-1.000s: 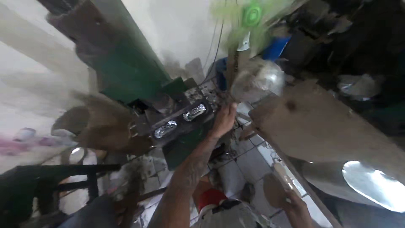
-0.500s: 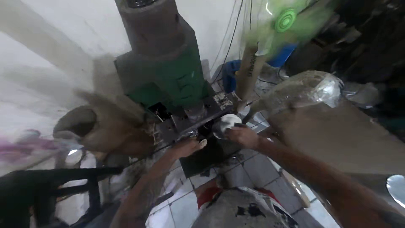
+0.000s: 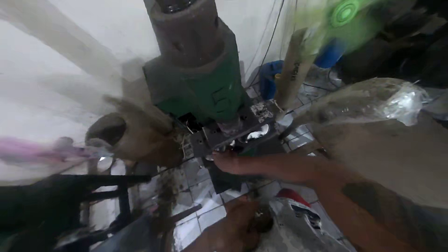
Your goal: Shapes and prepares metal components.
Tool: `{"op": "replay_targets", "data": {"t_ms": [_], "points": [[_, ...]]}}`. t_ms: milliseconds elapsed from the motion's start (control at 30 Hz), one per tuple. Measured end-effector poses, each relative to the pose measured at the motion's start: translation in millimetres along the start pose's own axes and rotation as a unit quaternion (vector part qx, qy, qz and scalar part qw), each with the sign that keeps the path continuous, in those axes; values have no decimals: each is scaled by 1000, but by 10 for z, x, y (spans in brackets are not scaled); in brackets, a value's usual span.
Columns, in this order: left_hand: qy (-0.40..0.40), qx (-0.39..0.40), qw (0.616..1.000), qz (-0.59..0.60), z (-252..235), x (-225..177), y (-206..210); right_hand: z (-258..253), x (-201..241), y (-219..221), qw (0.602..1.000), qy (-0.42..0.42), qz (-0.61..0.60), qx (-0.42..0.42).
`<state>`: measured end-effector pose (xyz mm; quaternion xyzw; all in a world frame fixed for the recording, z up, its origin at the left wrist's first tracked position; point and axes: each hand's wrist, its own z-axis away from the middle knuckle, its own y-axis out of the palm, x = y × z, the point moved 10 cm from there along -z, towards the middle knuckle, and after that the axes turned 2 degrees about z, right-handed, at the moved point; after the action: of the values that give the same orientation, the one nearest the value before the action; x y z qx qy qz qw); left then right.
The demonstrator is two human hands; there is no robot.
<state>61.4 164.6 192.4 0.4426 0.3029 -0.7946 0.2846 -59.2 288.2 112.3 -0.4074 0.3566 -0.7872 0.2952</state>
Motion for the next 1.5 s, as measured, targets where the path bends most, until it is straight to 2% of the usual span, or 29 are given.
{"op": "replay_targets", "data": {"t_ms": [67, 133, 200, 300, 367, 433, 533, 633, 700, 767, 800, 867, 900, 967, 1000, 1067, 1167, 1233, 1300, 1333, 1367, 1400, 1467, 1500], "points": [[10, 13, 999, -50, 4, -18, 143, 78, -14, 46, 999, -30, 23, 6], [-12, 87, 986, -144, -69, -68, 309, 51, 0, 62, 997, -45, 57, -5], [3, 150, 974, -173, -196, -90, 441, -12, -11, 81, 994, -52, 86, -37], [-7, 252, 966, -54, -354, 8, 623, -41, -5, 106, 994, -64, 75, -55], [17, 271, 962, 22, -418, 114, 727, 0, -31, 103, 994, -67, 73, -53], [24, 254, 962, 99, -445, 227, 818, 12, -94, 99, 996, -52, 69, -38], [66, 180, 965, 177, -427, 253, 959, 138, 10, 39, 995, -70, 75, -9], [83, 73, 982, 151, -300, 240, 805, 940, 122, -360, 989, -103, 100, 38], [75, 14, 971, 226, -153, 324, 655, 1576, -331, -973, 993, -100, 27, 53], [41, -43, 952, 299, -114, 442, 491, 1831, -1399, -1767, 995, -78, -45, -45], [16, -79, 948, 308, -148, 528, 414, 1915, -1924, -2093, 994, -30, -70, -74], [-40, -149, 951, 268, -368, 654, 244, 2223, -2596, -2336, 984, 85, -116, -107], [-56, -170, 957, 227, -579, 665, 188, 2434, -2743, -2300, 974, 145, -117, -126], [-63, -193, 971, 129, -1117, 560, 144, 2926, -2590, -1919, 973, 183, -113, -83], [-72, -181, 977, 88, -1408, 496, 165, 3201, -2487, -1561, 973, 181, -131, -63], [-74, -156, 985, 27, -2070, 232, 277, 3858, -2309, -648, 970, 172, -157, -63], [-60, -61, 989, -122, -3211, -277, 682, 4798, -2219, 1011, 941, 253, -208, -80], [-15, 27, 975, -221, -3974, -567, 1115, 5149, -2347, 2182, 891, 349, -263, -127], [39, 68, 946, -314, -4554, -789, 1553, 5385, -2556, 3328, 823, 443, -292, -206], [47, 78, 932, -352, -4760, -856, 1721, 5414, -2627, 3829, 801, 459, -303, -236], [50, 87, 920, -380, -4934, -920, 1874, 5447, -2663, 4133, 786, 460, -333, -242], [54, 93, 909, -402, -5117, -971, 2007, 5510, -2732, 4235, 780, 463, -339, -249], [52, 109, 886, -448, -5396, -1041, 2122, 5551, -2864, 4251, 764, 465, -348, -281], [48, 129, 875, -464, -5397, -957, 2160, 5502, -2779, 4333, 750, 462, -365, -302]]}}
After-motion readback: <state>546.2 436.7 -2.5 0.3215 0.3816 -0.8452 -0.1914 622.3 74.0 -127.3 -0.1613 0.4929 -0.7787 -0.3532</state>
